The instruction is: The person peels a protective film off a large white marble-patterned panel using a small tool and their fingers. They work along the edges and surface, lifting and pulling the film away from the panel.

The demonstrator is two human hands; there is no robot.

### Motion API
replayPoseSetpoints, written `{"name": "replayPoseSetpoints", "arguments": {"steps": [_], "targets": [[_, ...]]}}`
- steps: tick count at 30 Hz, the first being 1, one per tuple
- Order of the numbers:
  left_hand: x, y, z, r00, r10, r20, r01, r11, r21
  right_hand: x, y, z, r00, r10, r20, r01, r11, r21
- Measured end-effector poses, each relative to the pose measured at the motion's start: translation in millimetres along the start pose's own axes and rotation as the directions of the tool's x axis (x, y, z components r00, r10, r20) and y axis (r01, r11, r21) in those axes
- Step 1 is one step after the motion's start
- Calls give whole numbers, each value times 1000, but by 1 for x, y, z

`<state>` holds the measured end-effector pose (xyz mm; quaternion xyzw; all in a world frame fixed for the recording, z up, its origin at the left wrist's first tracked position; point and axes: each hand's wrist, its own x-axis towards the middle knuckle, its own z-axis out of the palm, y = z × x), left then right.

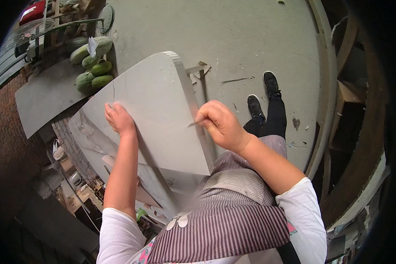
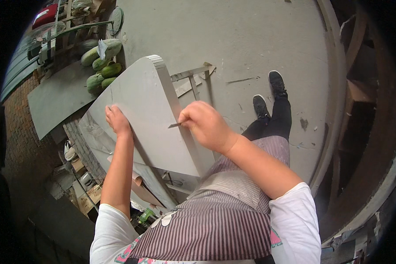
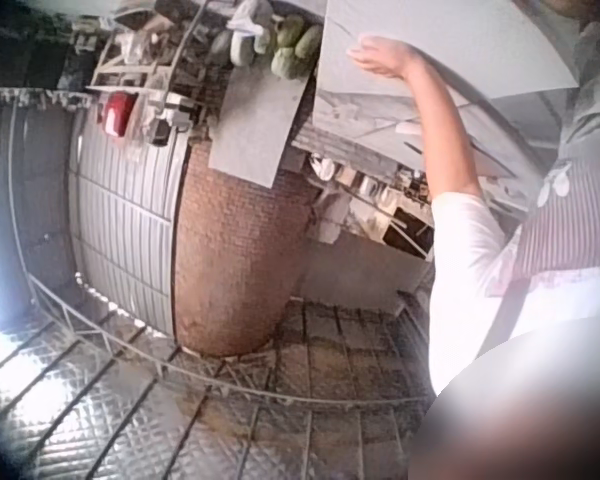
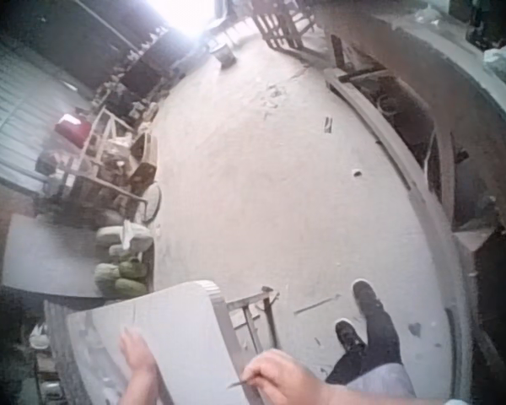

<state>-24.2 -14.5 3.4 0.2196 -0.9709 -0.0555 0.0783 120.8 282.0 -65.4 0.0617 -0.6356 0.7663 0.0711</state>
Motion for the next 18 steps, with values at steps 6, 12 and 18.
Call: {"name": "replayPoseSetpoints", "arguments": {"steps": [6, 12, 18], "targets": [[1, 0, 1, 1000, 7, -20, -8, 1000, -7, -57, -12, 8, 999, -28, 25, 29, 999, -40], [6, -13, 7, 1000, 0, -17, 0, 1000, -7, -47, -18, 8, 999, 4, -37, -6, 999, -33], [-21, 17, -15, 977, 209, -39, -200, 845, -496, 15, -18, 4, 989, 93, -117, -91, 996, 22]]}}
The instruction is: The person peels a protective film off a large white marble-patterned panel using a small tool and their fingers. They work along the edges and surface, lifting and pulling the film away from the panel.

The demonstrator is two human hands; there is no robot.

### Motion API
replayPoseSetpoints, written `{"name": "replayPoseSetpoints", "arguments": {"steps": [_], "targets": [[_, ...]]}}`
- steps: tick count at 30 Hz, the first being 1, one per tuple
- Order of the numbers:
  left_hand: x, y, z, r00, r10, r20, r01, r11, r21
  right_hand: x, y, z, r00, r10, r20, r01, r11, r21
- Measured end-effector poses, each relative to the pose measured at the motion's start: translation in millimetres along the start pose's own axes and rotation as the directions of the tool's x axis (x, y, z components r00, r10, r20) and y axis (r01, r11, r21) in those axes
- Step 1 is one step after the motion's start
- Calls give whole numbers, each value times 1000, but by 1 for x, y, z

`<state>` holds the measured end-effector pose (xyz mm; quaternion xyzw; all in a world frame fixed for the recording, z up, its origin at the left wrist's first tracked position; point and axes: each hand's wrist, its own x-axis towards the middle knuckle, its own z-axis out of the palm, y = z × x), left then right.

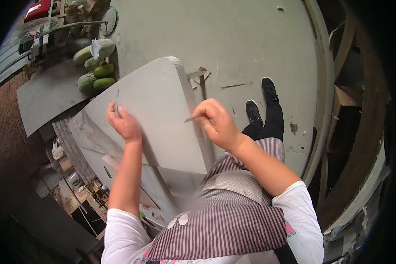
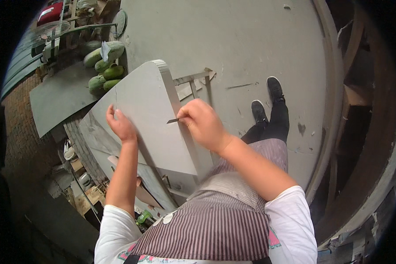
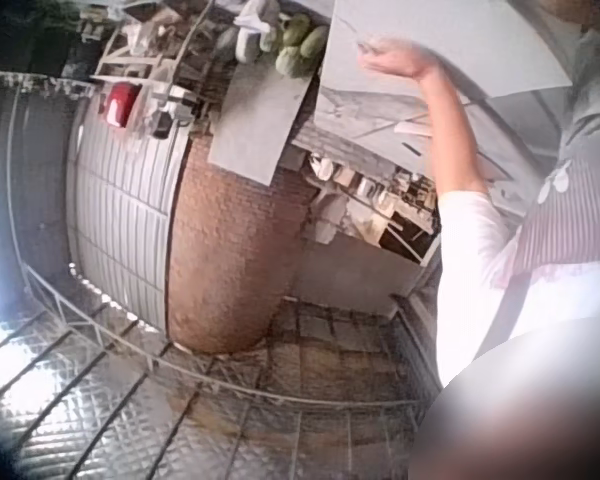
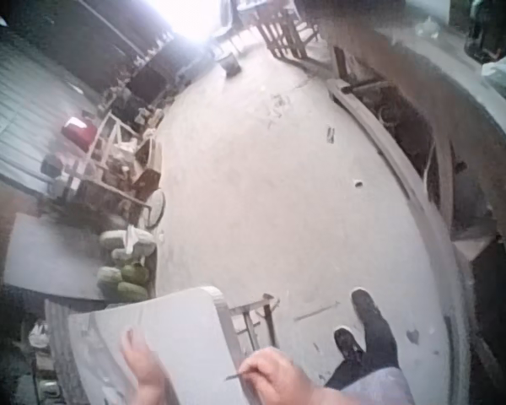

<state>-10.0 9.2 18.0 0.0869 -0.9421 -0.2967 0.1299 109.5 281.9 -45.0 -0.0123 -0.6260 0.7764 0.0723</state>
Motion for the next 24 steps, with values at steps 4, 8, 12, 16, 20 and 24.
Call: {"name": "replayPoseSetpoints", "arguments": {"steps": [4, 8, 12, 16, 20, 24], "targets": [[-71, 85, -6, 744, 346, 571, -377, 924, -68, 6, -3, 0, 999, -29, -19, 29, 999, 31], [-88, 141, 11, 565, 423, 708, -630, 776, 38, 1, -2, 1, 1000, 19, -19, -17, 997, 69], [-85, 153, 19, 537, 466, 703, -654, 757, -2, -2, 3, 2, 999, 7, -50, -4, 997, 75], [-94, 144, 11, 512, 480, 712, -690, 724, 8, -18, 12, 3, 998, -13, -54, 15, 999, 30], [-120, 128, -4, 418, 521, 744, -722, 688, -76, -58, 20, 5, 994, -103, -28, 103, 995, 5], [-160, 119, -27, 342, 502, 794, -715, 688, -127, -107, 13, 5, 995, -54, 79, 54, 999, -3]]}}
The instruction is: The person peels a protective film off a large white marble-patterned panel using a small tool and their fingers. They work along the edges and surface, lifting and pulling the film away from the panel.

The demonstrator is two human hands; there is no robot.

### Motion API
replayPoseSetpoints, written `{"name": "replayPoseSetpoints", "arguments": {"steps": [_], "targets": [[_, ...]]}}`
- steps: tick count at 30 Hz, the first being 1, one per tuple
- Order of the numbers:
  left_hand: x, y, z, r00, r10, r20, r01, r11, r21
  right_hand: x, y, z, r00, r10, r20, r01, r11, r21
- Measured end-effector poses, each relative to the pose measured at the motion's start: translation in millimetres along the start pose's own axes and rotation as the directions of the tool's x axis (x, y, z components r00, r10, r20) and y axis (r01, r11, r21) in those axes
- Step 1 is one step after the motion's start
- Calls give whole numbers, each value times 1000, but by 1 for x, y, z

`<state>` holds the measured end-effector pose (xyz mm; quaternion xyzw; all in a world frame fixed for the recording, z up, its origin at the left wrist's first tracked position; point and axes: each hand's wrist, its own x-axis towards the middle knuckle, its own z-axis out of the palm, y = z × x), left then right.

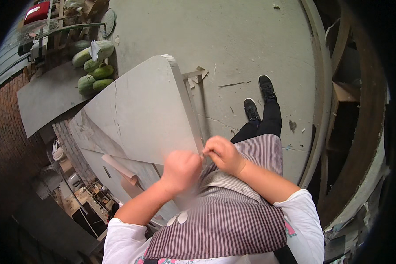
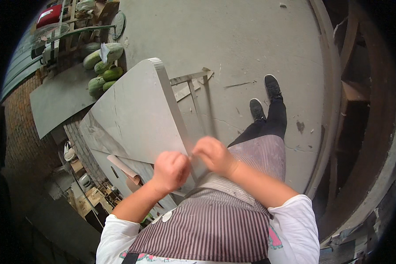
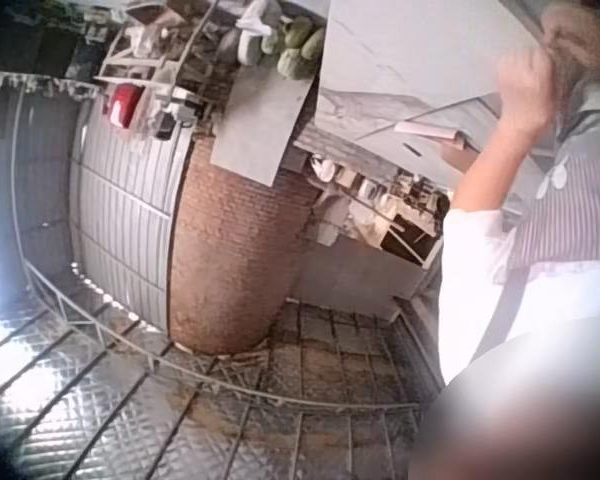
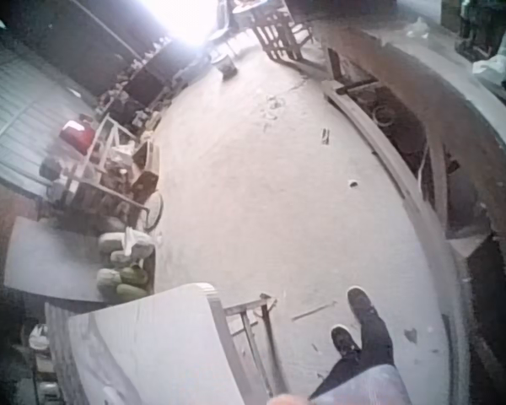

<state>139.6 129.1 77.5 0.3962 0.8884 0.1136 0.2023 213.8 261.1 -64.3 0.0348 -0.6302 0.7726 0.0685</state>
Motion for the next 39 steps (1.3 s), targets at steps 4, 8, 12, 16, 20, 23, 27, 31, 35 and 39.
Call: {"name": "replayPoseSetpoints", "arguments": {"steps": [4, 8, 12, 16, 20, 23, 27, 31, 35, 39], "targets": [[-12, 17, 1, 1000, 22, -3, -22, 1000, -9, -11, -10, -3, 999, -2, 50, 0, 999, 32], [3, -2, -6, 996, -87, -2, 86, 993, 77, 20, 5, -3, 1000, 3, 28, -1, 998, -62], [1, -3, -1, 999, -41, -1, 41, 995, 93, 16, 6, 0, 998, -60, 3, 61, 998, -15], [-24, 27, 6, 999, 35, 39, -34, 999, -7, -20, -12, -5, 989, -43, 143, 41, 999, 16], [-21, 20, 4, 999, -42, 0, 42, 998, 57, -8, -1, -5, 985, -20, 170, 23, 1000, -14], [-11, 10, 4, 991, -131, -10, 131, 983, 131, 5, 1, -1, 993, -102, 63, 105, 994, -32], [-18, 27, -1, 1000, -20, -3, 20, 1000, 2, -7, -23, -5, 987, -91, 135, 92, 996, 1], [-17, 23, -5, 997, 20, -68, -20, 1000, 4, 1, -16, -12, 989, -82, 119, 89, 995, -55], [-8, 10, -2, 997, -72, -30, 74, 995, 73, 9, -4, -7, 990, -119, 71, 123, 991, -60], [-12, 28, -3, 995, 97, -33, -99, 993, -64, -5, -18, -8, 982, -83, 168, 89, 996, -30]]}}
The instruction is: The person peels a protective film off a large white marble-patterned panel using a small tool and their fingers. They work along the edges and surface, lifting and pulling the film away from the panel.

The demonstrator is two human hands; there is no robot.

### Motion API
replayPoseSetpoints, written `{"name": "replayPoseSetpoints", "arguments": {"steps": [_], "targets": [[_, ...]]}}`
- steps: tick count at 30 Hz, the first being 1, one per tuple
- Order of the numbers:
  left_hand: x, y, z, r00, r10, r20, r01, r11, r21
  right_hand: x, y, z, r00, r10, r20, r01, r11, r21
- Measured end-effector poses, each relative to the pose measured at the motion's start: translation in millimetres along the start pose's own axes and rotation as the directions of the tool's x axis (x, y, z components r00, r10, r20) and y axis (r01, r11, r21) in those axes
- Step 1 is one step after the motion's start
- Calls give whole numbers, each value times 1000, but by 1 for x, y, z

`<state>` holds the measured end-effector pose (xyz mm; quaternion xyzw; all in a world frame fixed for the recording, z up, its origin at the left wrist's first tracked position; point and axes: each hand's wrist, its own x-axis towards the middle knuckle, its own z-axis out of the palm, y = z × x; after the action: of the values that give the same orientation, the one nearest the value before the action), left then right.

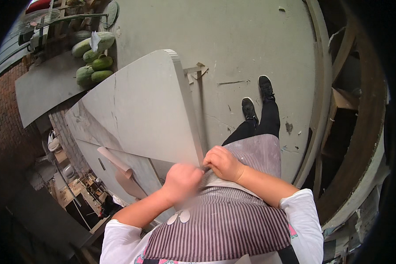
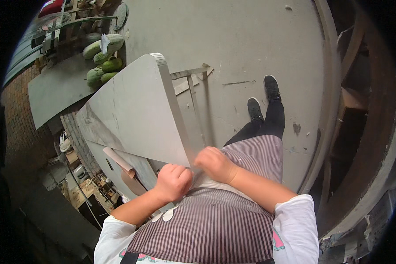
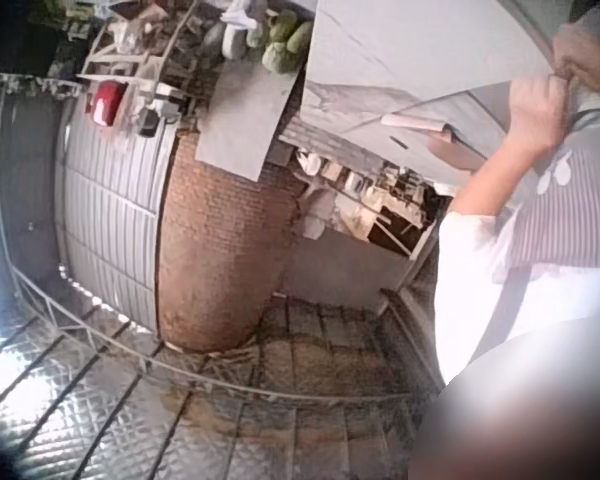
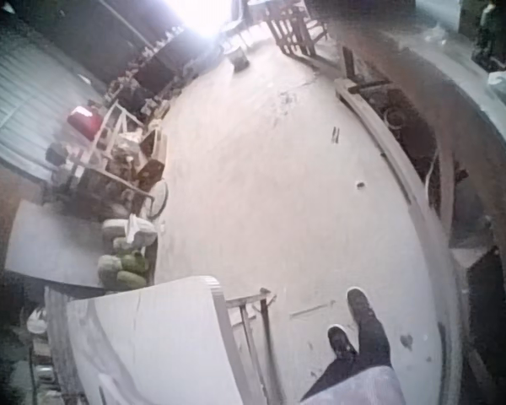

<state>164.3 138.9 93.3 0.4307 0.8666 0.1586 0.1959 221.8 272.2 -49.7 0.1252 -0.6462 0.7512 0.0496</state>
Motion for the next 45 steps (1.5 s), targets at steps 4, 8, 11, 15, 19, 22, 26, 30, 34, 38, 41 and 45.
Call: {"name": "replayPoseSetpoints", "arguments": {"steps": [4, 8, 11, 15, 19, 22, 26, 30, 34, 38, 41, 45], "targets": [[18, -18, -5, 988, -153, -14, 153, 971, 182, 26, 17, -11, 997, -42, -64, 37, 996, -79], [37, -53, -11, 993, -104, -62, 116, 961, 249, 60, 46, -15, 990, 16, -140, -30, 994, -100], [28, -47, -9, 995, -95, -16, 96, 968, 233, 44, 37, -8, 986, -79, -149, 63, 992, -106], [10, -21, -6, 996, -84, 33, 77, 983, 168, 14, 13, 2, 990, 3, -140, -9, 999, -44], [19, -26, -12, 997, -81, 6, 79, 978, 192, 30, 14, -7, 995, -10, -102, 5, 999, -43], [36, -46, -22, 987, -154, -42, 160, 962, 221, 60, 26, -12, 991, 53, -120, -57, 998, -32], [34, -47, -25, 995, -95, -18, 96, 978, 185, 54, 25, -4, 987, 37, -158, -43, 998, -35], [8, -21, -12, 992, -106, 67, 98, 988, 119, 14, 10, 7, 994, 32, -103, -28, 999, 40], [11, -17, -8, 988, -143, 66, 135, 985, 110, 17, 7, -1, 997, 41, -68, -40, 999, 13], [47, -50, -25, 988, -150, -28, 153, 976, 155, 69, 30, -14, 987, -4, -159, 0, 1000, -23], [54, -63, -30, 974, -225, -34, 227, 955, 193, 76, 37, -13, 984, 6, -177, -9, 1000, -20], [18, -31, -12, 993, -106, 60, 104, 994, 27, 25, 15, 0, 992, -22, -123, 22, 1000, -1]]}}
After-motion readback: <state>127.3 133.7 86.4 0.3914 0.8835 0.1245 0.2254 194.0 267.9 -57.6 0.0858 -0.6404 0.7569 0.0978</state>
